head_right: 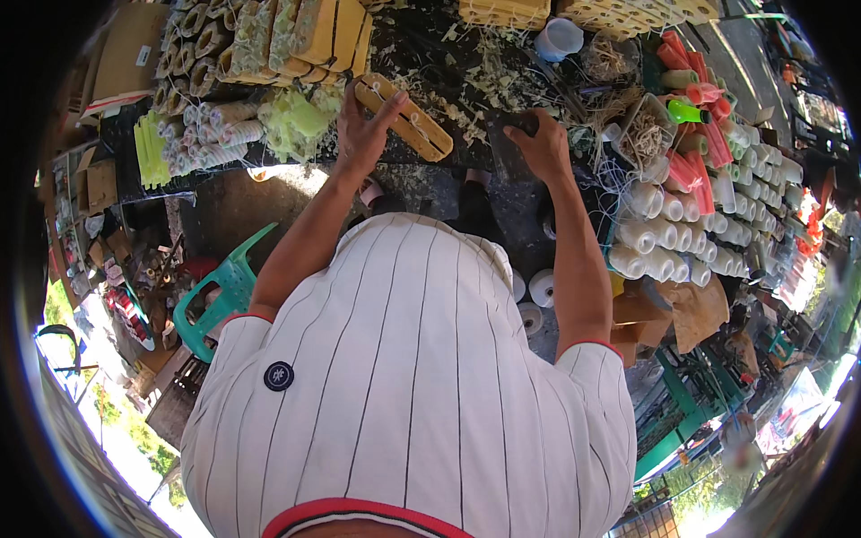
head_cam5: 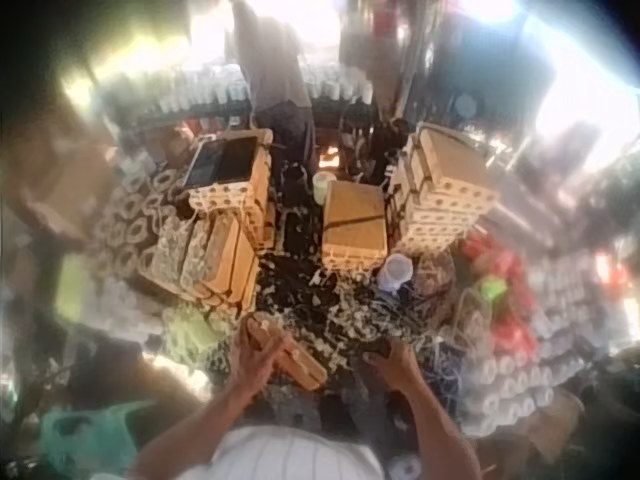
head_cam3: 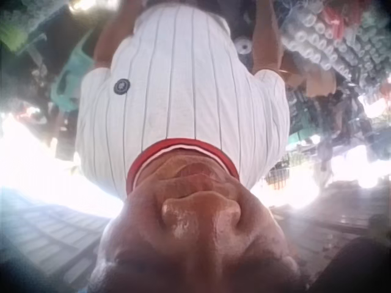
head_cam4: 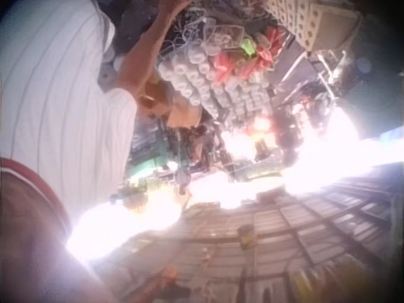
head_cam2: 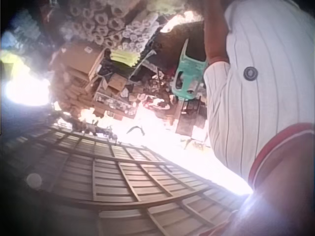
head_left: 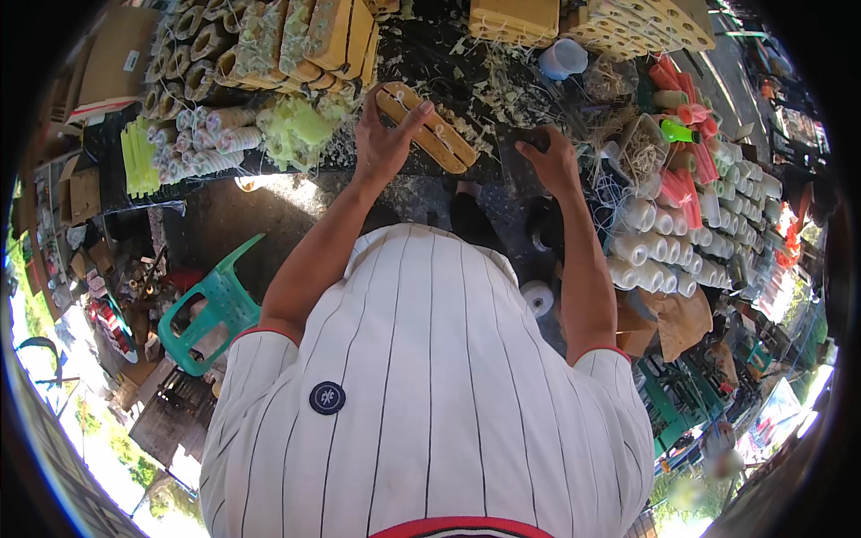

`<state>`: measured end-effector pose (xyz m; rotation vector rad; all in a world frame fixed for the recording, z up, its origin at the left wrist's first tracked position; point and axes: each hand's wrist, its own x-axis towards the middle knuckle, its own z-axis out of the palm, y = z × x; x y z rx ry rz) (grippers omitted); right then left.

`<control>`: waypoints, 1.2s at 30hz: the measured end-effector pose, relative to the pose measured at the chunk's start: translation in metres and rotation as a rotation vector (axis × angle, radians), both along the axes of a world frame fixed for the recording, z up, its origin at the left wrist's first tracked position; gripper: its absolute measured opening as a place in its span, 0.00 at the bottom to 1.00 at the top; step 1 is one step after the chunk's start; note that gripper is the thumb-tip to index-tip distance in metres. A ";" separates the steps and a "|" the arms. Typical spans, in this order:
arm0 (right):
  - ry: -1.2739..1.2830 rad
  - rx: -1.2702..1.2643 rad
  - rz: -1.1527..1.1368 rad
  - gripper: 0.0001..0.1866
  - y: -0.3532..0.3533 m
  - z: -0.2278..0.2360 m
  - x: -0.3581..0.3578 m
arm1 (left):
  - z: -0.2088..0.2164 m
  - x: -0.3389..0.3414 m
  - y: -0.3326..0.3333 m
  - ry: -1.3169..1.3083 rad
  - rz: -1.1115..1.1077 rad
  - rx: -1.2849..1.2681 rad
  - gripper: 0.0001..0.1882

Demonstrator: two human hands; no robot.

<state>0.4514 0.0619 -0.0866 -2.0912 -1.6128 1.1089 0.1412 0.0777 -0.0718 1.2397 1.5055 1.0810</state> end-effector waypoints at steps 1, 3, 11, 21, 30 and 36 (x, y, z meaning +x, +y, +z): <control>-0.156 0.050 0.029 0.33 0.010 -0.013 -0.001 | -0.003 -0.001 0.000 -0.044 0.003 -0.003 0.40; -0.461 0.152 0.090 0.35 0.025 -0.028 -0.006 | -0.011 -0.006 -0.002 -0.128 0.016 -0.009 0.40; 0.555 0.174 0.445 0.35 -0.016 0.038 -0.105 | -0.015 -0.027 -0.026 -0.257 0.018 0.017 0.37; 0.909 0.238 0.077 0.30 -0.008 0.005 -0.102 | -0.027 -0.049 -0.074 -0.478 0.264 -0.193 0.33; 1.124 0.313 -0.573 0.22 0.024 -0.087 -0.090 | -0.044 -0.095 -0.111 -0.905 0.403 -0.360 0.20; 1.185 0.359 -0.443 0.23 0.087 -0.007 -0.039 | -0.057 -0.108 -0.120 -0.930 0.341 -0.366 0.22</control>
